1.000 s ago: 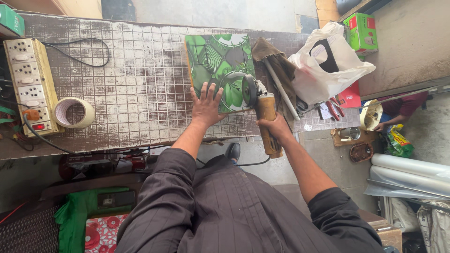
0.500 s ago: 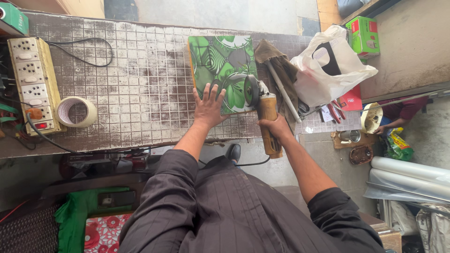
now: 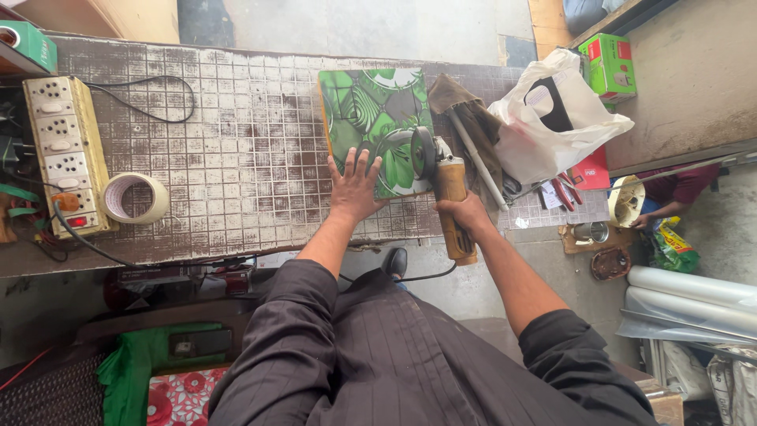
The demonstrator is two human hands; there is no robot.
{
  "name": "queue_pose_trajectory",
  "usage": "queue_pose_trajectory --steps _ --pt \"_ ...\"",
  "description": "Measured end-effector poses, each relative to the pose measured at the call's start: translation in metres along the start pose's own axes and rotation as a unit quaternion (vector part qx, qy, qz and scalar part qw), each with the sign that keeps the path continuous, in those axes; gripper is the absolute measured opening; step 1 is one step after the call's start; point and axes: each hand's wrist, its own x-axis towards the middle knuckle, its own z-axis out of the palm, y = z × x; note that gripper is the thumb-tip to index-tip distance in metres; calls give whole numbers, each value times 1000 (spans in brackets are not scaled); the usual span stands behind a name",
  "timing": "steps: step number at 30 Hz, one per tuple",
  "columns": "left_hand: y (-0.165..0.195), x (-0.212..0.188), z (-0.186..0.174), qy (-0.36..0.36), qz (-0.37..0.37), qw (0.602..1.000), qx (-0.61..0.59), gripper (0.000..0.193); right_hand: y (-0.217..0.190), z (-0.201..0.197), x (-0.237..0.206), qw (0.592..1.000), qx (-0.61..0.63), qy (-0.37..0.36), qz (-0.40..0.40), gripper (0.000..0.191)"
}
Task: The person uses an angle grinder to sand the surface of decorative laminated boards on a workbench, steadying each board with the free hand. They grind a green leaf-patterned board, then switch to a red floral board, and at the end handle the grinder's disc.
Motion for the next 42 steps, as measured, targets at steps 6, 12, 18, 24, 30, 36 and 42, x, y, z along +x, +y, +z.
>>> queue_pose_trajectory --steps 6,12,18,24,30,36,42 --pt "1 0 -4 -4 -2 1000 -5 110 -2 3 5 1000 11 -2 1 58" --pt "1 -1 -7 -17 -2 1000 -10 111 -5 3 6 1000 -3 -1 11 51" --pt "1 0 -7 -22 -1 1000 -9 112 -10 4 7 1000 6 -6 5 52" --pt "1 -1 -5 -9 -1 1000 -22 111 -6 5 13 1000 5 0 6 52" --pt "0 -1 -3 -1 2 1000 -19 110 -1 6 19 1000 -8 1 -3 51" --pt "-1 -2 0 21 10 1000 -8 108 -7 7 16 999 -15 -3 31 50" --pt "-2 -1 4 16 16 1000 4 108 -15 4 16 999 -27 -13 29 48"
